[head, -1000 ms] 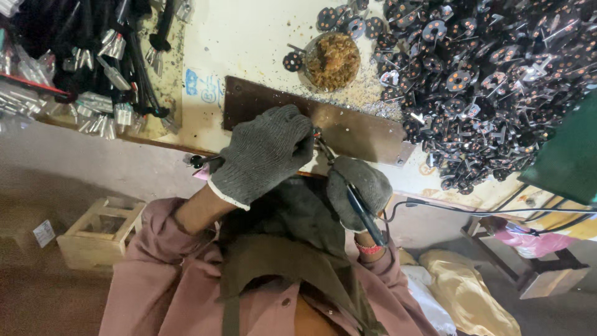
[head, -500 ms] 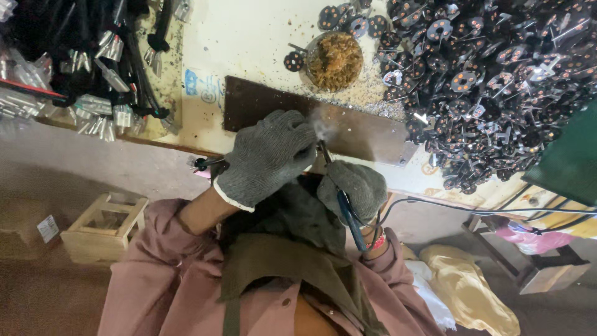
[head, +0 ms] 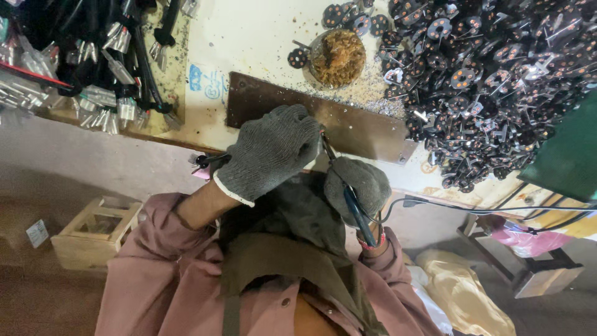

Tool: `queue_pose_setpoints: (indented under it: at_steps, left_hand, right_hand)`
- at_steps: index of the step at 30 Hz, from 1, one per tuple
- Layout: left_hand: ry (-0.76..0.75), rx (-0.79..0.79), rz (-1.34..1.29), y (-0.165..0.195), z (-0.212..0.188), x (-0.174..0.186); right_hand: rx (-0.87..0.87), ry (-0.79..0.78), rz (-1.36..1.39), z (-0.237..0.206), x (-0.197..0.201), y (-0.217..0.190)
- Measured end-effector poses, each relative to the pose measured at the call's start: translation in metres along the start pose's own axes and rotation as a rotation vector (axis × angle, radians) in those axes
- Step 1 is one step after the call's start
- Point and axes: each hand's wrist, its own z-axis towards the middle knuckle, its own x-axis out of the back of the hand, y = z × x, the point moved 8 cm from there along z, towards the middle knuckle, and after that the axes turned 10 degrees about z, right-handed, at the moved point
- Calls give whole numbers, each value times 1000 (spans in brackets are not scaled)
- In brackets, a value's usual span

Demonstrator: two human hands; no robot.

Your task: The person sits at a workbench assembling electrical plug and lamp-holder components, soldering wire ends onto the terminals with a soldering iron. They handle each wired component in turn, position the wire against the terminal, apply the iron, and set the finished piece onto a large pile of completed parts on the bench.

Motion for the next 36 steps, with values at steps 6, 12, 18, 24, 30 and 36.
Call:
queue_pose_setpoints:
  at_steps: [6, 12, 18, 24, 30, 36]
  left_hand:
    - [-43, 17, -37, -2, 4, -1]
    - [-70, 41, -53, -2, 10, 0]
    - [-36, 37, -99, -3, 12, 6]
    - [-15, 54, -86, -5, 9, 3]
    - [40, 43, -55, -1, 7, 5]
    - [25, 55, -87, 2, 8, 7]
  right_hand:
    - [-29, 12, -24, -6, 4, 5]
    - [3, 21, -64, -2, 3, 7]
    - [62, -23, -16, 9, 0, 1]
    - [12, 21, 4, 4, 1, 10]
    - [-41, 80, 18, -2, 2, 16]
    - [-113, 20, 45, -6, 7, 15]
